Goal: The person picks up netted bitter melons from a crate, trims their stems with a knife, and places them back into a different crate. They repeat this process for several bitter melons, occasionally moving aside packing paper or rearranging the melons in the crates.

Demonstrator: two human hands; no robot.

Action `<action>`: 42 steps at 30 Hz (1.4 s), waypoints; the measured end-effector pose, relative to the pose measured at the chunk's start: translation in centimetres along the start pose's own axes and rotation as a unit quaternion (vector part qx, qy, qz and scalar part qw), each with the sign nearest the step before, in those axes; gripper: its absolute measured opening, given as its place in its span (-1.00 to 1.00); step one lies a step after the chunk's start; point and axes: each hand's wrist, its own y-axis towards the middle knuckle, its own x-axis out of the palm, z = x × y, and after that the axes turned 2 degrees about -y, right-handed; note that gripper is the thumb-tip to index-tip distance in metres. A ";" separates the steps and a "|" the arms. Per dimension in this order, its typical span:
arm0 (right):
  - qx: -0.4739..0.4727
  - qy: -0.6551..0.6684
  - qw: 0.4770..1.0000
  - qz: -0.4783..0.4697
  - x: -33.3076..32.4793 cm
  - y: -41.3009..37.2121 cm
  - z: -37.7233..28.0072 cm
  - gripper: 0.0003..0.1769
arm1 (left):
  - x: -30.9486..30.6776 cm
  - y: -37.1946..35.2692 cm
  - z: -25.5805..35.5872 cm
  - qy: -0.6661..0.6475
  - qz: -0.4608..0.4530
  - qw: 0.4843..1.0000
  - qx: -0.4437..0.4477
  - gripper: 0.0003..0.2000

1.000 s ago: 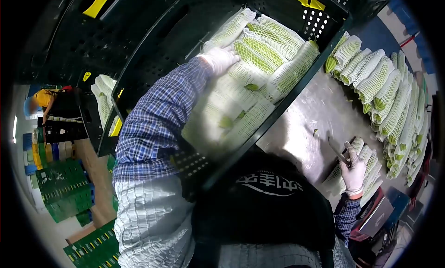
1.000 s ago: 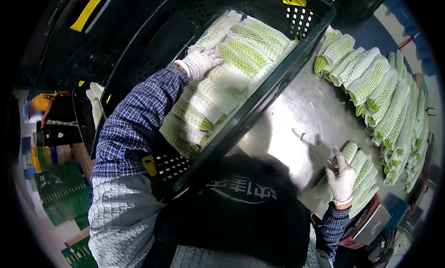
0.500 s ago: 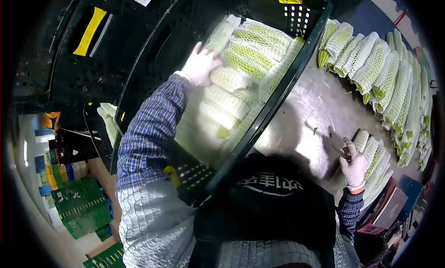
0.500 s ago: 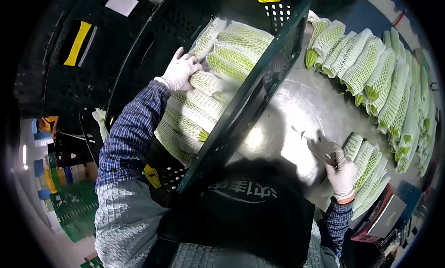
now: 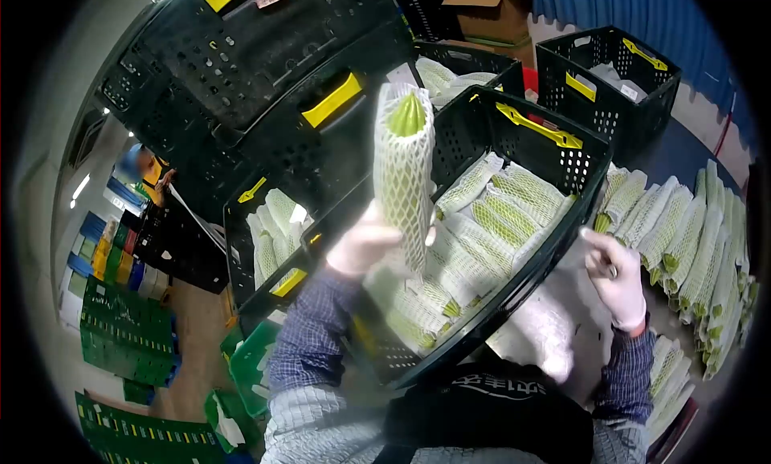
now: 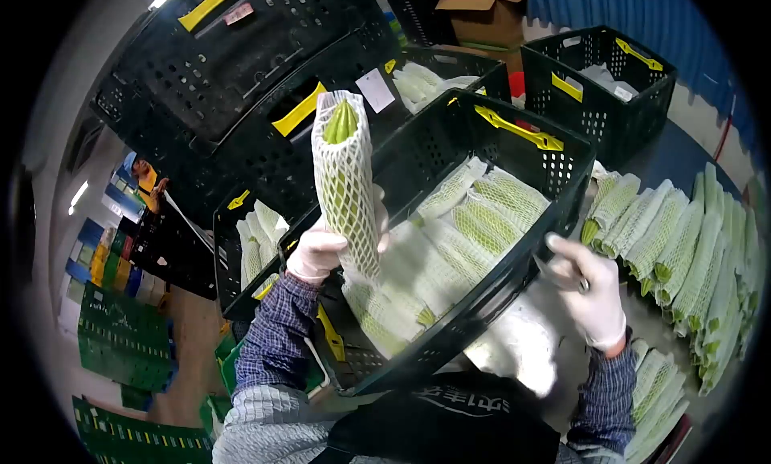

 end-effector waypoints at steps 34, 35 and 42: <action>-0.278 0.001 0.953 -0.119 10.6 8.5 -13.4 -0.32 | 1.6 -3.1 -2.5 0.120 0.064 0.991 0.003 -0.39; -0.297 -0.011 0.949 -0.103 10.8 8.4 -13.7 -0.39 | 1.3 -3.3 -3.2 0.084 0.064 0.994 0.018 -0.38; -0.385 -0.064 0.909 -0.146 14.1 6.2 -11.6 -0.49 | 0.4 -3.1 -4.2 -0.111 0.057 0.991 0.041 -0.31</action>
